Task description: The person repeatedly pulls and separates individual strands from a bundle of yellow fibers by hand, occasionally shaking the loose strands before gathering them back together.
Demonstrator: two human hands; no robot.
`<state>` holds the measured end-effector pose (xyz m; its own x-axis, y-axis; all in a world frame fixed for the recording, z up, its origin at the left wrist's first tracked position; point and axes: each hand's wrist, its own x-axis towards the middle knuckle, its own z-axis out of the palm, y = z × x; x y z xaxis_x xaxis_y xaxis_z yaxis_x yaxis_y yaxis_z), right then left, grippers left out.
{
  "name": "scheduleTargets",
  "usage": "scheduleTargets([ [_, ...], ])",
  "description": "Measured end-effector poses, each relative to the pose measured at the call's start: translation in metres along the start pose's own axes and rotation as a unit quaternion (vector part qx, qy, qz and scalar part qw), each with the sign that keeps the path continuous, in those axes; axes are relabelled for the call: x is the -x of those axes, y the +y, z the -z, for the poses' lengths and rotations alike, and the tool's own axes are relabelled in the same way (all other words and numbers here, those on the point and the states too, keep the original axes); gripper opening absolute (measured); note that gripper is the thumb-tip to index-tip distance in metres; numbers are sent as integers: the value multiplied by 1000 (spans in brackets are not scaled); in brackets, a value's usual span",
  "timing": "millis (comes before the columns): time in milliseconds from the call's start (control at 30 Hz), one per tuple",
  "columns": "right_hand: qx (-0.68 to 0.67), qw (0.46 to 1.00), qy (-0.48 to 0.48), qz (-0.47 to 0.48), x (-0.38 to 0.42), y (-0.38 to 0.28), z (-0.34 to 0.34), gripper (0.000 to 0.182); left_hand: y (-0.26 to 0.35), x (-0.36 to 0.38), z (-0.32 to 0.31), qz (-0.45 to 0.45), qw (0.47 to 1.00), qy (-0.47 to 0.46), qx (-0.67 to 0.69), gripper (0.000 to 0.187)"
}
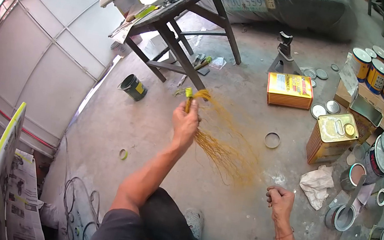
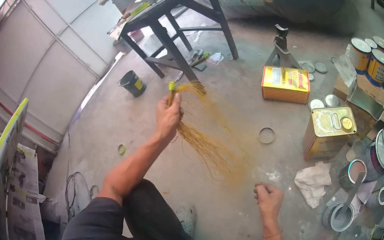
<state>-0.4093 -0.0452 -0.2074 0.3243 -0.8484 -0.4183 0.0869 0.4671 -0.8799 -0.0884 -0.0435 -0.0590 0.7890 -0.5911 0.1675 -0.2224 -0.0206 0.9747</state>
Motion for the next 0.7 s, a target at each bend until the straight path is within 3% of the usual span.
scheduleTargets([
  [67,80,994,66,22,-8,21,17,18,-12,-35,30,-39,995,80,48,20],
  [167,178,971,161,12,-39,83,79,19,-11,-54,54,-2,994,93,58,22],
  [300,190,949,250,13,-56,80,132,20,5,-30,46,44,994,21,94,25],
  [367,188,957,203,93,-31,11,95,21,16,-9,31,110,986,-125,10,25],
  [433,136,966,108,190,-17,-32,58,23,22,20,5,126,974,-189,-9,23],
  [500,208,950,3,234,10,-80,21,24,34,54,-18,156,924,-350,-24,24],
  [567,210,931,-85,287,27,-110,-11,23,39,80,-31,165,898,-406,-31,23],
  [667,202,925,-141,291,30,-108,-29,25,40,104,-38,146,863,-479,-66,21],
  [700,113,949,-198,216,29,-105,-31,26,42,108,-39,121,852,-501,-92,21],
])
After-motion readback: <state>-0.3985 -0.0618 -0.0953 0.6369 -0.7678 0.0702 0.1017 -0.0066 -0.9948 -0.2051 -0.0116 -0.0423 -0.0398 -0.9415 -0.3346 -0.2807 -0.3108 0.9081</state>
